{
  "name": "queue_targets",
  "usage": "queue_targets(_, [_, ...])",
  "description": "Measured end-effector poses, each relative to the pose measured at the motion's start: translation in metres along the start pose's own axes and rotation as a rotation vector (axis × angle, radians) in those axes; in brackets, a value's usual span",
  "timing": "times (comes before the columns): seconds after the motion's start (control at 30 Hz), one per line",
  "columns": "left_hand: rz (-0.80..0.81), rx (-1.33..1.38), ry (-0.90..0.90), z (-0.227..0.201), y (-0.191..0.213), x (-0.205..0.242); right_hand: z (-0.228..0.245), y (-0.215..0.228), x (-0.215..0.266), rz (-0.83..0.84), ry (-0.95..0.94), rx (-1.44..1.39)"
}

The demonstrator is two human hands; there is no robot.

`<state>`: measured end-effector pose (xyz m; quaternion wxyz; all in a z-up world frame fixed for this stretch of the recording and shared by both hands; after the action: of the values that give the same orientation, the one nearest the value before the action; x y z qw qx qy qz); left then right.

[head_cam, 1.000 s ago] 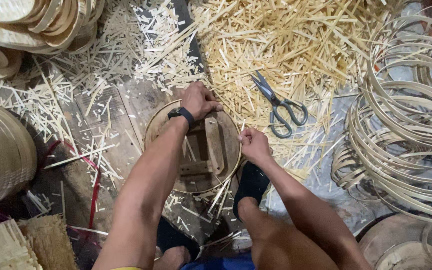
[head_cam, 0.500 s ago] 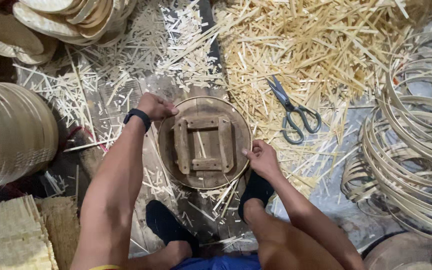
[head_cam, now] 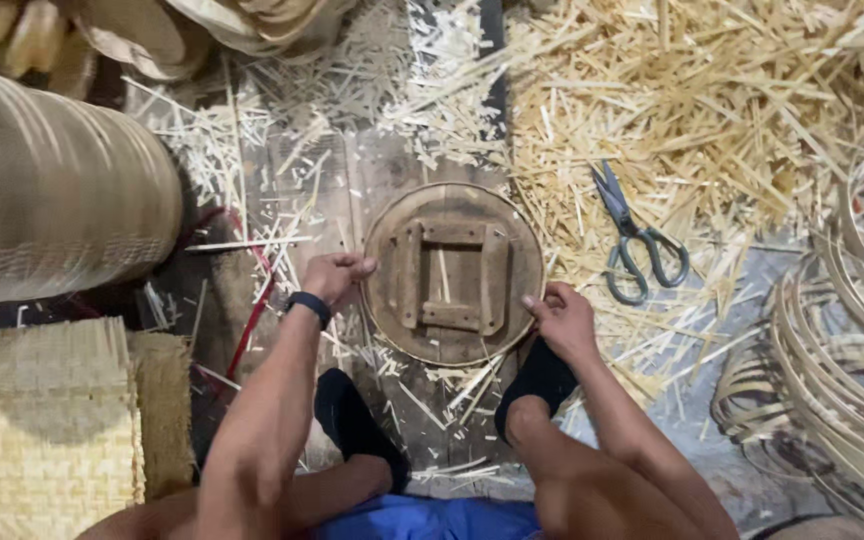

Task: The person sits on the floor and assembles round woven trays by placing a pre-woven mat onto a wooden circular mold. They use shears to trim the excess woven material around the edge of the mold, then flip the tray to stack it with others.

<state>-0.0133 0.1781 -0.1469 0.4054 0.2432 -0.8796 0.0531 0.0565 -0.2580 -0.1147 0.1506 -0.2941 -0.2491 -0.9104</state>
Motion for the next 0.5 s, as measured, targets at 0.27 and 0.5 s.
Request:
queue_targets(0.27, [-0.106,0.181,-0.008,-0.008,-0.011,0.002,0.026,0.019,-0.007,-0.041,-0.013,0.018])
queue_targets(0.5, [-0.225,0.099,0.197,0.022,-0.066,0.1,0.031,0.015,-0.014,0.089,-0.188,-0.277])
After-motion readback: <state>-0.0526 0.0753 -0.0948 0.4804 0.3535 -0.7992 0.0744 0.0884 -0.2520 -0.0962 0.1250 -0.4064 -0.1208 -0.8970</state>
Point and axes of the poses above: each hand's wrist, its own x-axis away from the middle knuckle, its own y-axis out of the back of the hand, z = x × y, the point moved 6 cm from there along -x, towards the middle knuckle, and after that the axes turned 14 degrees about x, right-handed, at the moved point
